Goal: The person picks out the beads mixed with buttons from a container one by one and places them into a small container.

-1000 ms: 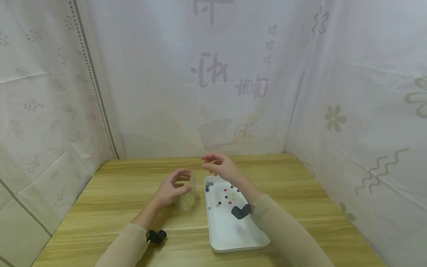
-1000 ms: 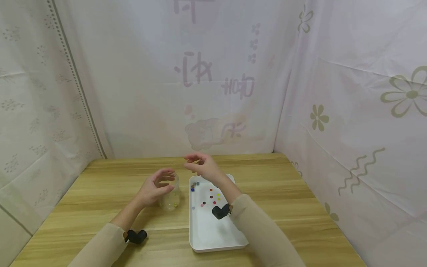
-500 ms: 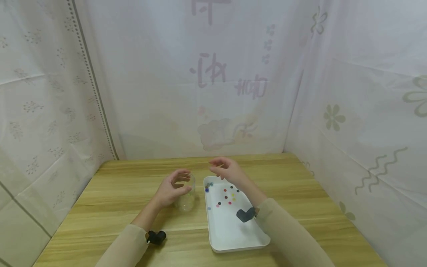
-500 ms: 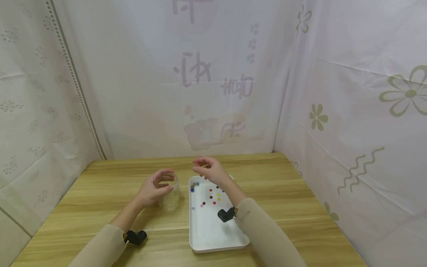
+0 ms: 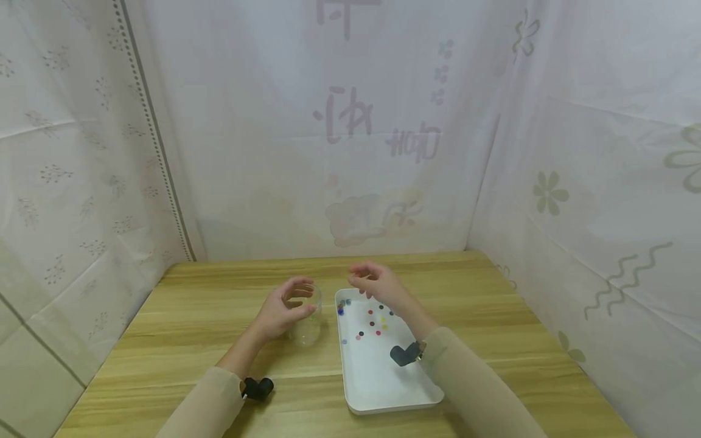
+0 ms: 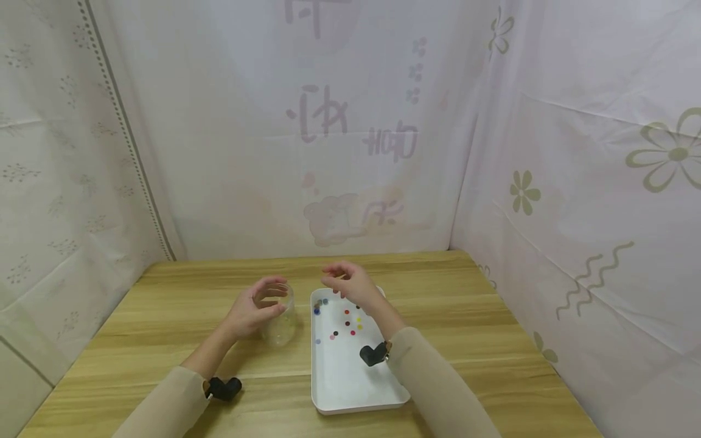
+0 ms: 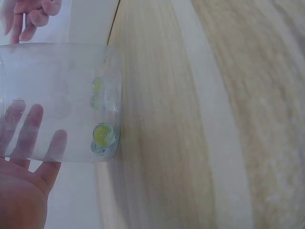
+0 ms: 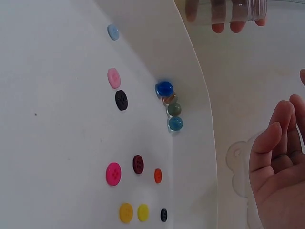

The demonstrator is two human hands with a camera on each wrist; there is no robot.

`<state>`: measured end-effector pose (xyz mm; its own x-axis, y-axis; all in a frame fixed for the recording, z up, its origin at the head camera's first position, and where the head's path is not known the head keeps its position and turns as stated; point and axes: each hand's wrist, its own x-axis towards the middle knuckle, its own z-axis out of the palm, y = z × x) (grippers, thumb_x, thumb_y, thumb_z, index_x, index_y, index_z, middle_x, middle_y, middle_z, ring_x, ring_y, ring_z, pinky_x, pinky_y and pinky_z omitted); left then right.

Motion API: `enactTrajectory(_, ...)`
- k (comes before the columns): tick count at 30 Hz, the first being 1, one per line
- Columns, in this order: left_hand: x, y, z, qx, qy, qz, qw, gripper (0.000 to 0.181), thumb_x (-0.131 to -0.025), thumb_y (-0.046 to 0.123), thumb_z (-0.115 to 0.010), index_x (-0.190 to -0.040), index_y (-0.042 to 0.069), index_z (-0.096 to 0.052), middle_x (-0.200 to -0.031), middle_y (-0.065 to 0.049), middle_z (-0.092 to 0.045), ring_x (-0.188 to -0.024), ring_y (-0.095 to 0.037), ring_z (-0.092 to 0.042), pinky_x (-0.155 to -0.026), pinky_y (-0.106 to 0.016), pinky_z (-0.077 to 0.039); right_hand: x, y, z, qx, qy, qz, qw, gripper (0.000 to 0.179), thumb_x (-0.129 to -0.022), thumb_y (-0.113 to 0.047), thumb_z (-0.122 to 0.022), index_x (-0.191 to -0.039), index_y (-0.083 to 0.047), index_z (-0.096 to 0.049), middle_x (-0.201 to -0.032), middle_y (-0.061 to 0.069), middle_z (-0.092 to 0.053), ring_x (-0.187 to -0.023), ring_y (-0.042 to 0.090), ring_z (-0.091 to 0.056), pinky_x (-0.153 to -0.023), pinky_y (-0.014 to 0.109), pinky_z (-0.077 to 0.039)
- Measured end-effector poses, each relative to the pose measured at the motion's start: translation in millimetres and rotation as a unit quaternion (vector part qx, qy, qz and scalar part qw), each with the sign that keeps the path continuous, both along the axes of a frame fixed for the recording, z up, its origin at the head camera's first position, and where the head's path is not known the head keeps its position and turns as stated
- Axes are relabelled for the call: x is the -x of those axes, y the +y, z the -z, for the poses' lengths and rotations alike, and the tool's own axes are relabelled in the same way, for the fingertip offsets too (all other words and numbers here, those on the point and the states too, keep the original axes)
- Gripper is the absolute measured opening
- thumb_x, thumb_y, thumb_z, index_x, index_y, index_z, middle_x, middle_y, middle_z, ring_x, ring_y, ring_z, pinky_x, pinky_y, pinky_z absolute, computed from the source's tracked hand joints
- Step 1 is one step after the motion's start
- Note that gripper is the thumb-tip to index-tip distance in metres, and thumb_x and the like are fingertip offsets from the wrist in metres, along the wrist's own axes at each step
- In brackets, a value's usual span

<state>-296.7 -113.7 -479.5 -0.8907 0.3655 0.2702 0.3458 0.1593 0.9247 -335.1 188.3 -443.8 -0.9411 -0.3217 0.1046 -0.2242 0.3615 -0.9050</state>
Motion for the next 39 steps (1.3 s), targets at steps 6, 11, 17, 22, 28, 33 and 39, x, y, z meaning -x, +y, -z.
enactTrajectory(6,0.6,-0.1,1.4,0.001,-0.001,-0.003,1.0,0.057,-0.097,0.016,-0.081,-0.149,0.01,-0.059,-0.148,-0.021,-0.066,-0.139,-0.046,-0.061,-0.118,-0.065,-0.051,1.4,-2,6.7,-0.011,-0.013,0.007,0.9998,0.038,-0.102,-0.035,-0.079,-0.135,-0.018,-0.073,-0.117,0.002,-0.075,-0.092,0.023,-0.067,-0.082,0.045,-0.06)
enactTrajectory(11,-0.8,-1.2,1.6,0.0,-0.001,-0.009,1.0,0.056,-0.096,0.015,-0.081,-0.148,0.011,-0.06,-0.146,-0.019,-0.067,-0.139,-0.044,-0.062,-0.118,-0.064,-0.051,2.9,-6,12.7,-0.01,-0.019,0.008,0.9997,0.041,-0.102,-0.034,-0.079,-0.137,-0.013,-0.073,-0.115,0.002,-0.076,-0.091,0.022,-0.067,-0.082,0.046,-0.061)
enactTrajectory(17,-1.6,-2.3,1.7,0.005,-0.002,-0.014,0.9999,0.056,-0.096,0.018,-0.082,-0.148,0.017,-0.06,-0.146,-0.017,-0.067,-0.139,-0.041,-0.062,-0.118,-0.064,-0.051,3.7,-10,16.8,-0.003,-0.028,-0.005,0.9996,0.047,-0.103,-0.033,-0.078,-0.14,-0.006,-0.07,-0.115,0.004,-0.076,-0.091,0.021,-0.065,-0.078,0.041,-0.061)
enactTrajectory(22,-0.6,-1.7,0.8,0.009,-0.003,-0.011,0.9999,0.056,-0.097,0.018,-0.081,-0.148,0.015,-0.059,-0.147,-0.017,-0.067,-0.14,-0.043,-0.061,-0.119,-0.064,-0.05,2.8,-11,19.8,-0.002,-0.028,-0.005,0.9996,0.046,-0.103,-0.031,-0.078,-0.14,-0.005,-0.07,-0.114,0.005,-0.075,-0.088,0.019,-0.064,-0.071,0.036,-0.058)
enactTrajectory(28,-0.5,-2.9,3.0,0.004,-0.003,-0.006,1.0,0.058,-0.096,0.016,-0.08,-0.149,0.009,-0.058,-0.146,-0.021,-0.066,-0.139,-0.045,-0.061,-0.118,-0.066,-0.05,-2.2,-14,24.9,-0.007,-0.03,-0.011,0.9995,0.044,-0.103,-0.028,-0.078,-0.139,-0.005,-0.07,-0.111,0.005,-0.073,-0.086,0.025,-0.065,-0.066,0.035,-0.056)
enactTrajectory(33,-0.8,-2.4,3.4,0.002,-0.003,-0.006,1.0,0.056,-0.096,0.016,-0.081,-0.148,0.011,-0.059,-0.146,-0.021,-0.067,-0.139,-0.044,-0.062,-0.118,-0.065,-0.051,-2.9,-13,33.5,-0.021,-0.045,-0.011,0.9987,0.04,-0.101,-0.029,-0.08,-0.136,-0.012,-0.074,-0.102,0.001,-0.068,-0.077,0.022,-0.06,-0.06,0.028,-0.049)
enactTrajectory(39,-0.5,-1.8,1.3,-0.001,-0.001,-0.01,0.9999,0.056,-0.096,0.016,-0.081,-0.147,0.012,-0.06,-0.145,-0.019,-0.068,-0.139,-0.043,-0.062,-0.118,-0.064,-0.051,0.6,-11,41.7,-0.048,-0.064,-0.011,0.9967,0.031,-0.099,-0.031,-0.082,-0.128,-0.023,-0.077,-0.101,0.0,-0.067,-0.08,0.017,-0.06,-0.065,0.025,-0.05)
